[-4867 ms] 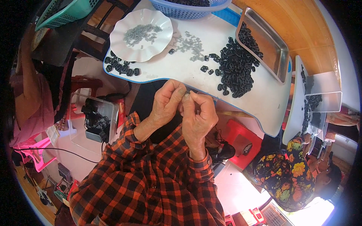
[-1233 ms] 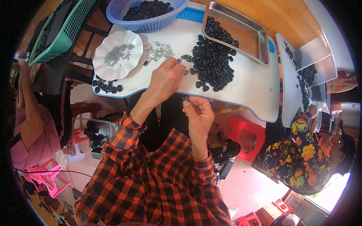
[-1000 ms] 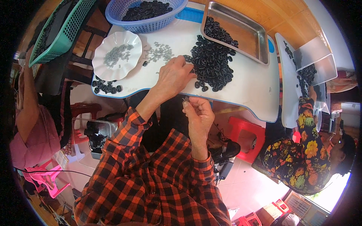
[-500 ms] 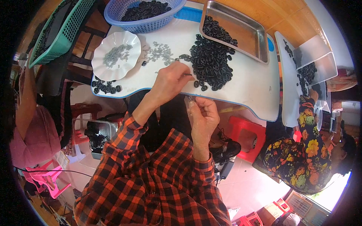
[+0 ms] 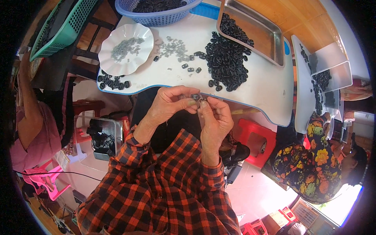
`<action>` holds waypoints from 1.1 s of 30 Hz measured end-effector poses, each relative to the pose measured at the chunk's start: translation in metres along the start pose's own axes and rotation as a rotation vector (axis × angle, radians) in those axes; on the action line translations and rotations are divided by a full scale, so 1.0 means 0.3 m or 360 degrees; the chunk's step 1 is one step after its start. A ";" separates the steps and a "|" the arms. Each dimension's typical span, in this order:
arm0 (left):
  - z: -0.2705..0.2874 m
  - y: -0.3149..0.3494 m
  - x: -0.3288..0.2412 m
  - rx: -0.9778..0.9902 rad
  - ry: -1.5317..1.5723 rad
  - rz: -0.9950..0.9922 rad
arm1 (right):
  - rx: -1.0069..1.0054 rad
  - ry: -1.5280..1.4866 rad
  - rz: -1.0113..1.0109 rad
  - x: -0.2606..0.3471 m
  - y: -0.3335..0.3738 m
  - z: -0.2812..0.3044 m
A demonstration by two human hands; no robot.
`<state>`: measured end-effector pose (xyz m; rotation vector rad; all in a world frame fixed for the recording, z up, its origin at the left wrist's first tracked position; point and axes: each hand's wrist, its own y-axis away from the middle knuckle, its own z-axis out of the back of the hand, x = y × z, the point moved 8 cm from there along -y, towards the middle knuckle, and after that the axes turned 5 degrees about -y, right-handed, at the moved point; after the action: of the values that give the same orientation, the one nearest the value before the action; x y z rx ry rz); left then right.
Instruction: The person assembles plastic cord locks by picking up small pins and fitting them into black plastic lock components by hand.
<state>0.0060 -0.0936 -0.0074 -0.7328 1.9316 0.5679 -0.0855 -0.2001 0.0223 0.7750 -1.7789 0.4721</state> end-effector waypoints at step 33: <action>0.050 0.045 0.012 -0.0080 -0.0029 0.0058 | 0.0124 0.0297 0.0094 -0.026 0.011 -0.034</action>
<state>0.0044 -0.0750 -0.0161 -0.7229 1.9229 0.6451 -0.0793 -0.1891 0.0185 0.7095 -1.6209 0.6357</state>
